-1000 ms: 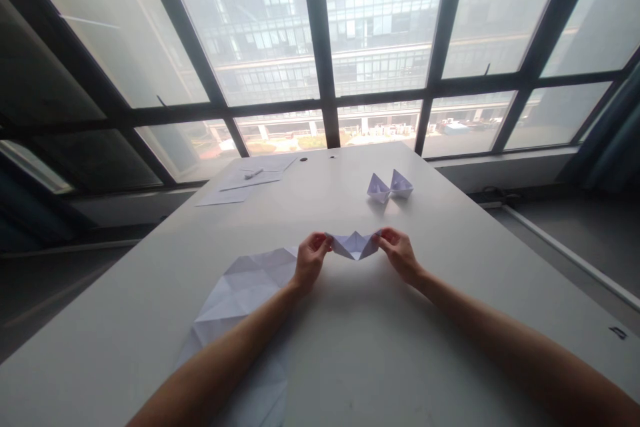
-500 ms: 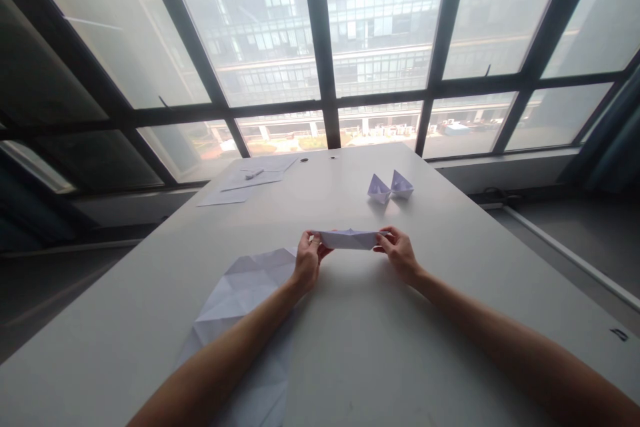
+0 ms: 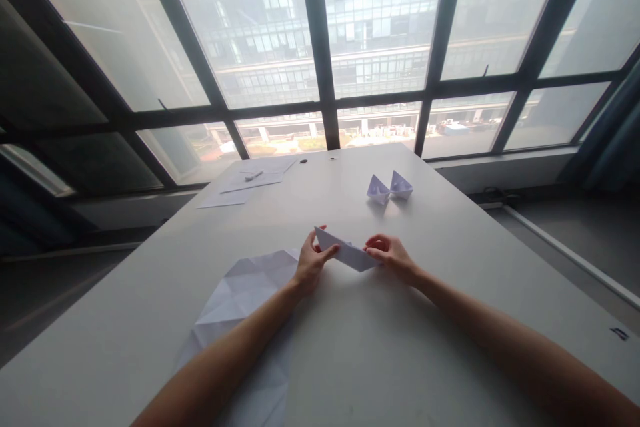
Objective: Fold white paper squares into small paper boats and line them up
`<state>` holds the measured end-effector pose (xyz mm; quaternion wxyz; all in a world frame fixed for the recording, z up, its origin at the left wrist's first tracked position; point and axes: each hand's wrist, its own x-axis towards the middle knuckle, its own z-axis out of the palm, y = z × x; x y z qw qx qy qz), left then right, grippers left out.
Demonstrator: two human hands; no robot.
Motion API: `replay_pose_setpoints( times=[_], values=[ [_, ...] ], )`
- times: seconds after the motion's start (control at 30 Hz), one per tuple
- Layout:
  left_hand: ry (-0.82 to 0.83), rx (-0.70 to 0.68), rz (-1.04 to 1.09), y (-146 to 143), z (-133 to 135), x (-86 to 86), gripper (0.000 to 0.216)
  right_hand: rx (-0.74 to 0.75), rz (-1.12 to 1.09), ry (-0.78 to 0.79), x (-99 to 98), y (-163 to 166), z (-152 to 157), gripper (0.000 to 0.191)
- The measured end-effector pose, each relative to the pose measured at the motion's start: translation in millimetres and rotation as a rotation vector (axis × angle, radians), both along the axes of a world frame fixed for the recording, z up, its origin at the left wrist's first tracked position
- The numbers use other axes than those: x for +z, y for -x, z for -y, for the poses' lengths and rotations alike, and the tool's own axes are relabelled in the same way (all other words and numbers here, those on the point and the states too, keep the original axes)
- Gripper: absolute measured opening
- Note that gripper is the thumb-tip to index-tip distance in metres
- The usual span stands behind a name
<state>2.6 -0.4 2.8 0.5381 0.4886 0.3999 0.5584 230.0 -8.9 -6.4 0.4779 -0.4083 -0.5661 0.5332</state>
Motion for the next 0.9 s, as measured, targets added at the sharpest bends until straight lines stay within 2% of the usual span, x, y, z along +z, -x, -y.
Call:
replay_pose_setpoints(
  times=[0.1,0.27,0.37,0.5,0.57,0.63,0.7,0.9],
  values=[
    [-0.018,-0.042,-0.069,-1.3,3.5,4.1,0.084,0.079,0.099,-0.012,4.3,-1.4,0.5,0.037],
    [-0.063,-0.198,-0.203,-2.2,6.8,1.7,0.079,0.228,0.249,-0.087,11.2,1.9,6.3,0.035],
    [-0.084,-0.261,-0.191,-3.2,6.7,-2.2,0.089,0.177,0.32,-0.121,9.2,6.9,10.0,0.03],
    [-0.127,-0.24,-0.114,-5.6,7.6,-2.7,0.106,0.063,0.247,-0.115,3.8,10.5,10.1,0.028],
    [-0.17,-0.24,-0.16,-6.8,9.1,-1.6,0.088,0.018,0.194,-0.092,1.5,10.6,8.3,0.029],
    [-0.247,-0.256,-0.272,-7.7,10.9,-0.3,0.051,-0.004,0.164,-0.089,-0.4,10.7,6.6,0.03],
    [-0.326,-0.248,-0.376,-8.3,12.6,0.8,0.028,0.007,0.142,-0.087,-1.9,11.3,6.1,0.031],
    [-0.349,-0.197,-0.393,-8.3,11.9,-1.5,0.026,0.071,0.064,-0.075,-4.7,14.7,9.9,0.047]
  ],
)
